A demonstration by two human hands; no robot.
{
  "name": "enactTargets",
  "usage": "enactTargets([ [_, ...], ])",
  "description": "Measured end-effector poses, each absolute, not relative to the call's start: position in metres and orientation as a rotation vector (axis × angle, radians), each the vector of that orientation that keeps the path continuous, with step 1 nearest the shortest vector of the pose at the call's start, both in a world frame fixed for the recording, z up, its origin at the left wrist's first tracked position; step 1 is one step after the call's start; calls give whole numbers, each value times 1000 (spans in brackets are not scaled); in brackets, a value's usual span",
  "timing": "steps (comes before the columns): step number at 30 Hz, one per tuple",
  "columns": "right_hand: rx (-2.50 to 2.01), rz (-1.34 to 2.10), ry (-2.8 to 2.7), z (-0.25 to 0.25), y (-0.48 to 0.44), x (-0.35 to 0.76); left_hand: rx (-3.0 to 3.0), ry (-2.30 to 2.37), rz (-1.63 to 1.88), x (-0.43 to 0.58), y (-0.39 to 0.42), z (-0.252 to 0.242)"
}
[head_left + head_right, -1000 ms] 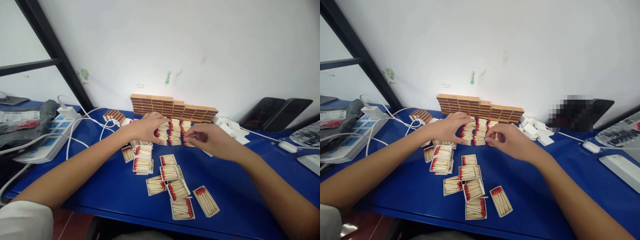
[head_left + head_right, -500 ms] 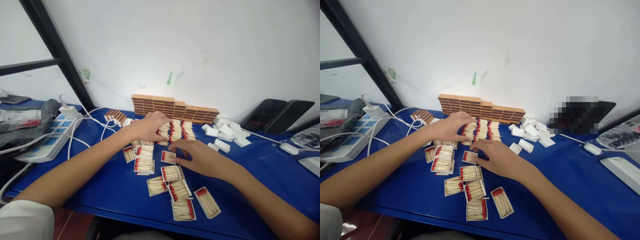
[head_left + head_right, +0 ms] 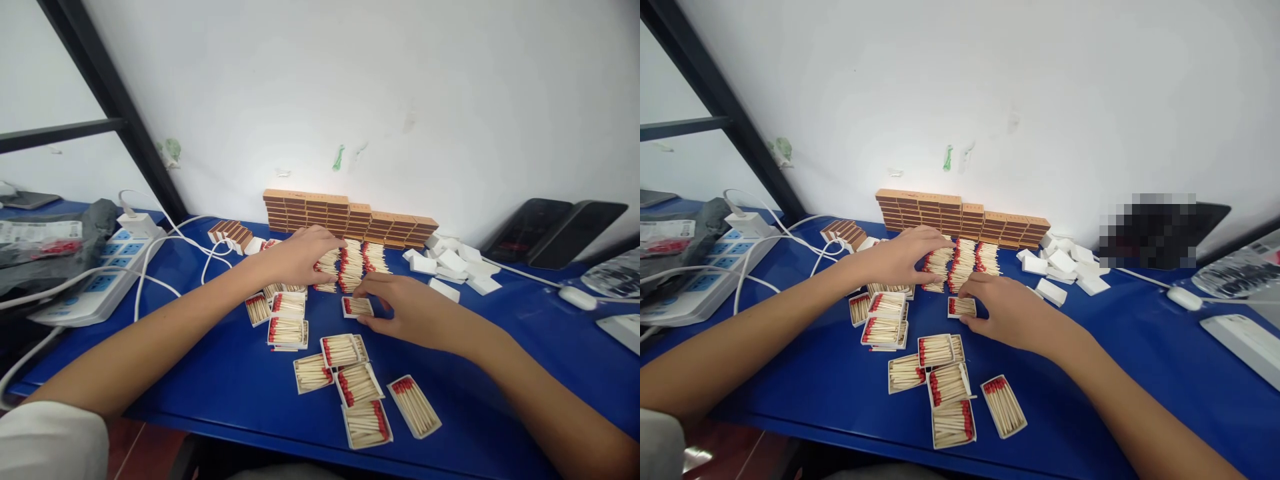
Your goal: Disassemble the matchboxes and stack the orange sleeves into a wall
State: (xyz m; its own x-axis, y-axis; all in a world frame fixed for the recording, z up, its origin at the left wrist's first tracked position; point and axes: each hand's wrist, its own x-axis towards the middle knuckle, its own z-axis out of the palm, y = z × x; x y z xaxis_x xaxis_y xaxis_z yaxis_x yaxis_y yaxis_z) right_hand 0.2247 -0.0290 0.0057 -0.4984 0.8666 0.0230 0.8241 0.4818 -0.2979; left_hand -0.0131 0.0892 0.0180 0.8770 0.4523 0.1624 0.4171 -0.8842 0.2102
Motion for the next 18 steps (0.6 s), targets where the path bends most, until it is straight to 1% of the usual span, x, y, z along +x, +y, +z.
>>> enactTargets([
  [11, -1393, 407, -2535, 6, -27, 224, 2864, 583, 349, -8, 82, 10],
  [18, -1339, 435, -2519, 5, -23, 227, 2845, 463, 501, -3, 79, 7],
])
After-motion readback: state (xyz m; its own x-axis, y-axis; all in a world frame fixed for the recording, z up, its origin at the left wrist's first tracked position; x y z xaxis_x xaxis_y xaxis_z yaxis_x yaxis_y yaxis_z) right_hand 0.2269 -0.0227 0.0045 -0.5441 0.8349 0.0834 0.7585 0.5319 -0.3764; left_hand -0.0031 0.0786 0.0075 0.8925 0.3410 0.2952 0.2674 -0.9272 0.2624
